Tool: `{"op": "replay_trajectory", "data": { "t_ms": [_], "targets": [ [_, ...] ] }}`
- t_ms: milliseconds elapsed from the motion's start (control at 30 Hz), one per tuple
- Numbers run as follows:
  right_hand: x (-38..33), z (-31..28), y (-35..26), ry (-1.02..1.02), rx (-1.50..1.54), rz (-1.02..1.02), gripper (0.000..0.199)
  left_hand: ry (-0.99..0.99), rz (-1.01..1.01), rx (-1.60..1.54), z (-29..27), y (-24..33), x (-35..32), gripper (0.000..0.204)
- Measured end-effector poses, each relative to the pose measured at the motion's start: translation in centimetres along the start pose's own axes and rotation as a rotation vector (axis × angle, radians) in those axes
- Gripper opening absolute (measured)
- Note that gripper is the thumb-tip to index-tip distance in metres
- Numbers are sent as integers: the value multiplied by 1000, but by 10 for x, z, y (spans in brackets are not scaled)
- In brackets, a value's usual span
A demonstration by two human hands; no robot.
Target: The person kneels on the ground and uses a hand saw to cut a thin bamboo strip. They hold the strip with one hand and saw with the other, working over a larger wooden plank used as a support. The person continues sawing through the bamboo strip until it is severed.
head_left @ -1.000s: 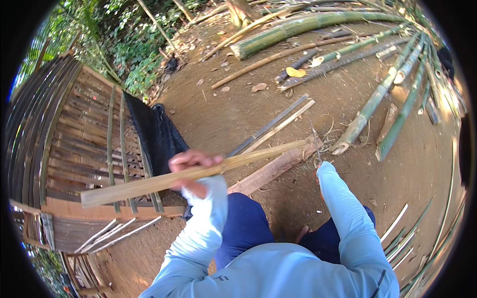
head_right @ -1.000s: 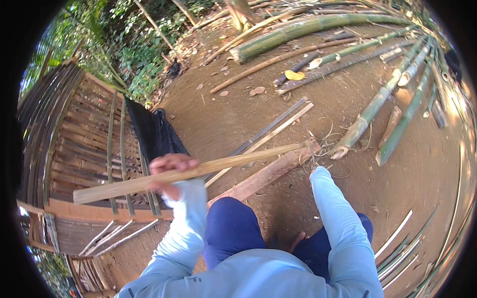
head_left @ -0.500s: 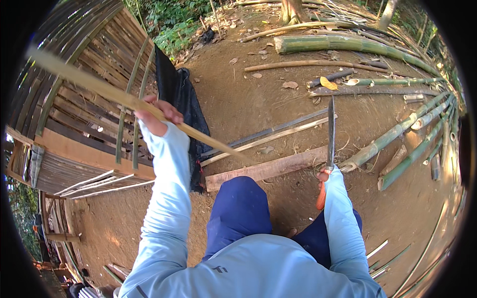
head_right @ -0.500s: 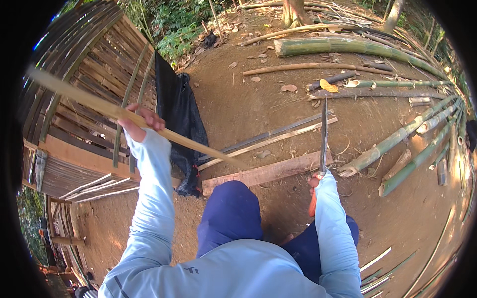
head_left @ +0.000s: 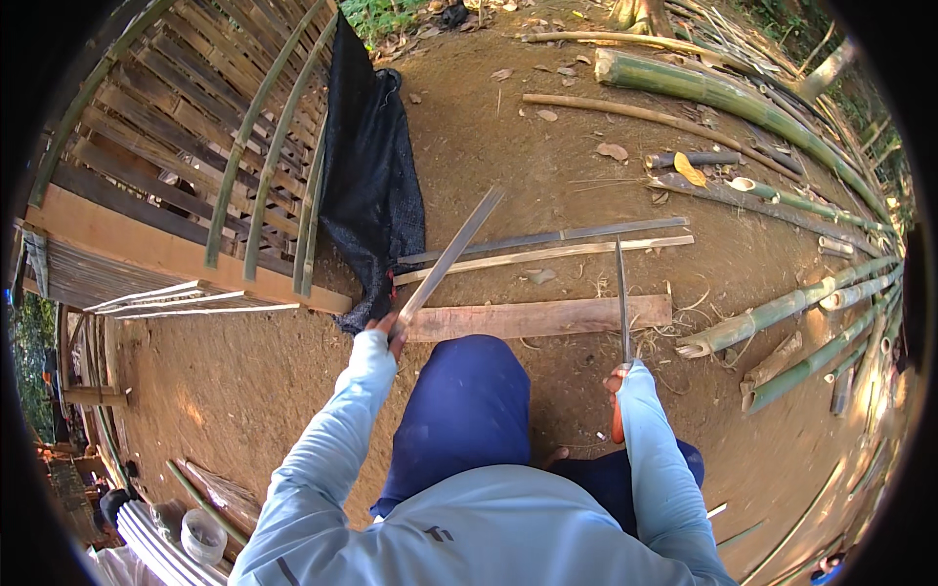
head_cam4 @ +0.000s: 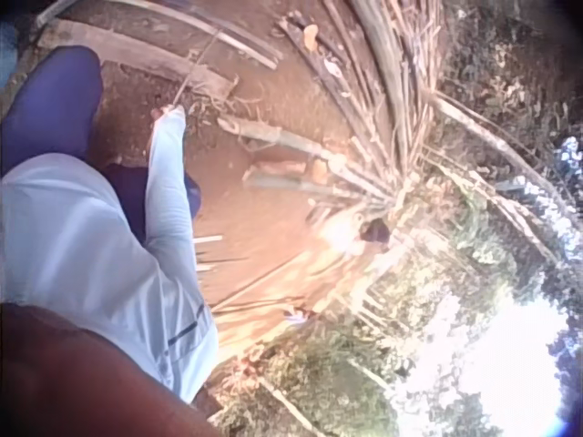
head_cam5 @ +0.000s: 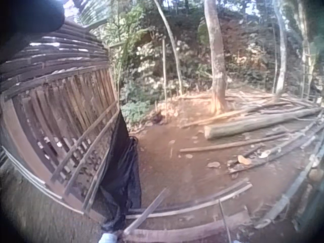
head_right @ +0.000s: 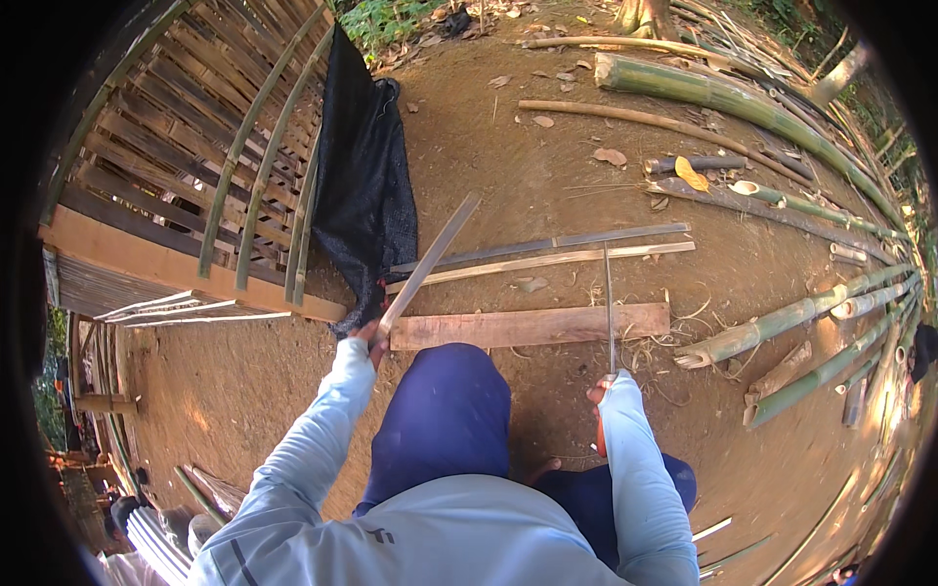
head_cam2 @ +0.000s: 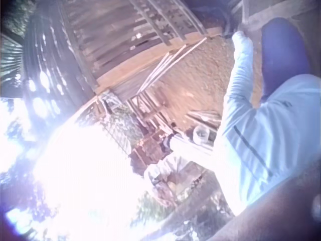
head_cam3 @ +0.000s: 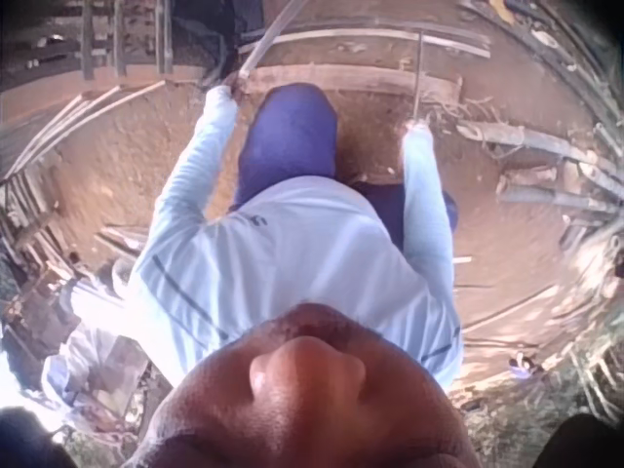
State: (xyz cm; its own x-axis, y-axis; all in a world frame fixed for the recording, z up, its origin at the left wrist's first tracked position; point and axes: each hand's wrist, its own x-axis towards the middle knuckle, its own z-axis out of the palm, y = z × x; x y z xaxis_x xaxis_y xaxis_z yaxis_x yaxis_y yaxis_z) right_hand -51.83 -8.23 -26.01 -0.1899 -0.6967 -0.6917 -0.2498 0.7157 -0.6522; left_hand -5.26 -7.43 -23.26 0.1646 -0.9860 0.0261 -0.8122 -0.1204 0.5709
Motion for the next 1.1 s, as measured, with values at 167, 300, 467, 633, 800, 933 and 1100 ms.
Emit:
{"op": "replay_trajectory", "data": {
  "t_ms": [167,300,467,633,800,933,1100],
  "targets": [
    [4,-5,28,33,-235,158,33,-146,-240,-61,67,-170,-80,40],
    [12,-4,48,74,-326,277,35,-264,-371,222,82,-251,-105,40],
    [11,-11,79,151,-273,298,36,-206,-634,632,54,-169,-35,28],
    [17,-3,82,72,-336,233,34,205,-414,50,107,-141,3,34],
    [-8,-5,93,97,-320,196,37,-413,-210,227,140,-46,82,24],
    [-24,4,72,75,-286,236,39,-494,-185,266,195,-45,134,39],
    [-45,5,73,79,-368,264,41,-488,-241,332,211,-29,184,55]
  ]
}}
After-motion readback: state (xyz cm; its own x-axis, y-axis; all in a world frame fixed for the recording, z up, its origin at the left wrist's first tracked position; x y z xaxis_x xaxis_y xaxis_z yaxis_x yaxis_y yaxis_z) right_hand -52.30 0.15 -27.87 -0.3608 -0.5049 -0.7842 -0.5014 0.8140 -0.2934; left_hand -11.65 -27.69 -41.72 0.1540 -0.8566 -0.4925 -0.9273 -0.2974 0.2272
